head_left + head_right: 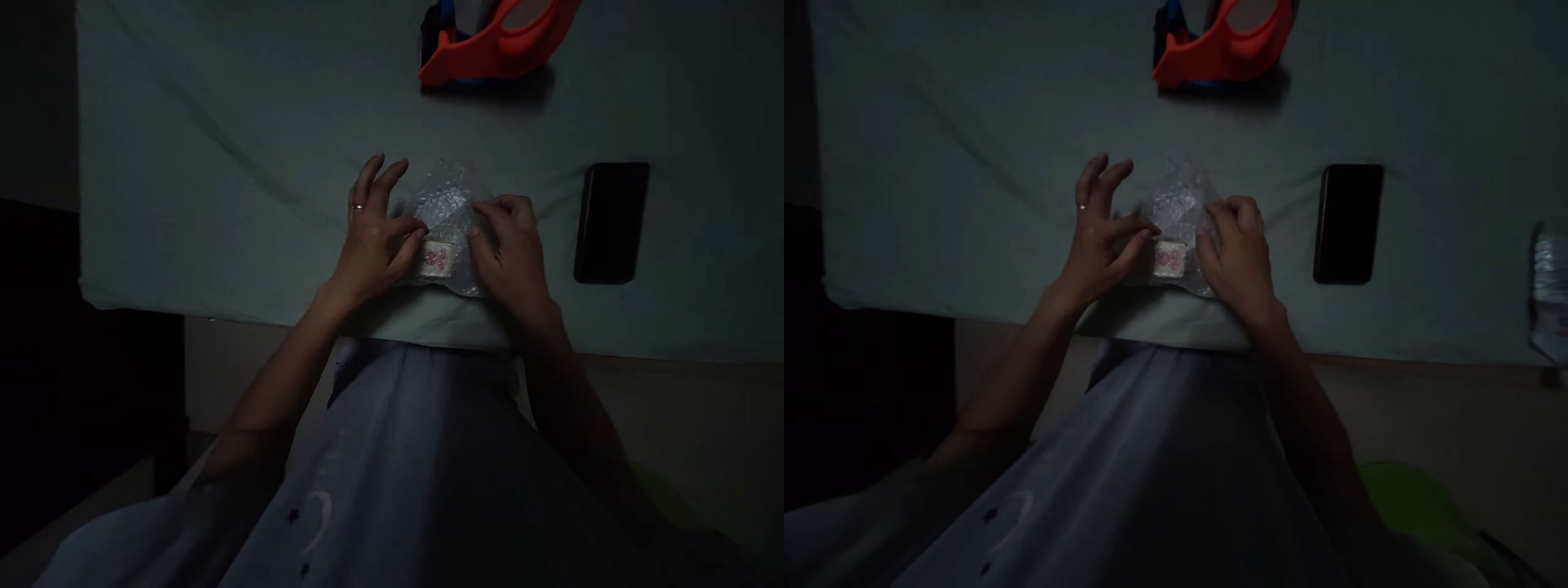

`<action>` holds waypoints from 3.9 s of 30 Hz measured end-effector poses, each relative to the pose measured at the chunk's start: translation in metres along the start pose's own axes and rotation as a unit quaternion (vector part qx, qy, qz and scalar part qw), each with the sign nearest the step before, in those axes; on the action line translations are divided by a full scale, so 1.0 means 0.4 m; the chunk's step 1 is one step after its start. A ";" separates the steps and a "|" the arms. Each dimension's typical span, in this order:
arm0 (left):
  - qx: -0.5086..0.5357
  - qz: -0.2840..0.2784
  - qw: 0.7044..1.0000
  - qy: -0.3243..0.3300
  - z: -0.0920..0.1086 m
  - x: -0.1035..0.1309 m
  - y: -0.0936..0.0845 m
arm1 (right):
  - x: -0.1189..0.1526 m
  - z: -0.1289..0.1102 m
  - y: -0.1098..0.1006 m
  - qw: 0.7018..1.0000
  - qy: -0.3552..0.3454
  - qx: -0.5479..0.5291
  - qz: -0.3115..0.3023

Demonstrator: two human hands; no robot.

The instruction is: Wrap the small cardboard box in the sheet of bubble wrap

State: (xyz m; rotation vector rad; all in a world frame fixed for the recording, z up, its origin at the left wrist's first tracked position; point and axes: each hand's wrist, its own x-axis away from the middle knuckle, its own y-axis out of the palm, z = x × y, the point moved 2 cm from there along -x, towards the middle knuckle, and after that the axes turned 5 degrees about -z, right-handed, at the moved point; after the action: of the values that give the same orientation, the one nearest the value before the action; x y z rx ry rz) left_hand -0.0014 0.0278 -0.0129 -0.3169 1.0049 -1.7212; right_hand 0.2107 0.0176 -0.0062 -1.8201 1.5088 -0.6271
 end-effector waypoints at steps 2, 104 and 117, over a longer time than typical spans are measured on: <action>0.004 -0.006 1.000 0.004 0.004 -0.003 -0.001 | -0.014 0.006 0.002 1.000 0.017 0.009 -0.002; -0.027 -0.144 0.988 0.040 0.191 0.122 0.023 | 0.108 -0.059 -0.060 0.984 -0.153 -0.084 -0.039; 0.006 -0.184 0.975 -0.128 0.111 -0.010 -0.078 | 0.050 -0.008 -0.019 0.996 0.013 -0.080 0.033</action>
State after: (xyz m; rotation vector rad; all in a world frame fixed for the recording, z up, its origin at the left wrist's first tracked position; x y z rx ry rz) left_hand 0.0084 0.0130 0.0386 -0.7358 0.7787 -1.9537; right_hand 0.2175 -0.0017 0.0006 -1.8785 1.6704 -0.5141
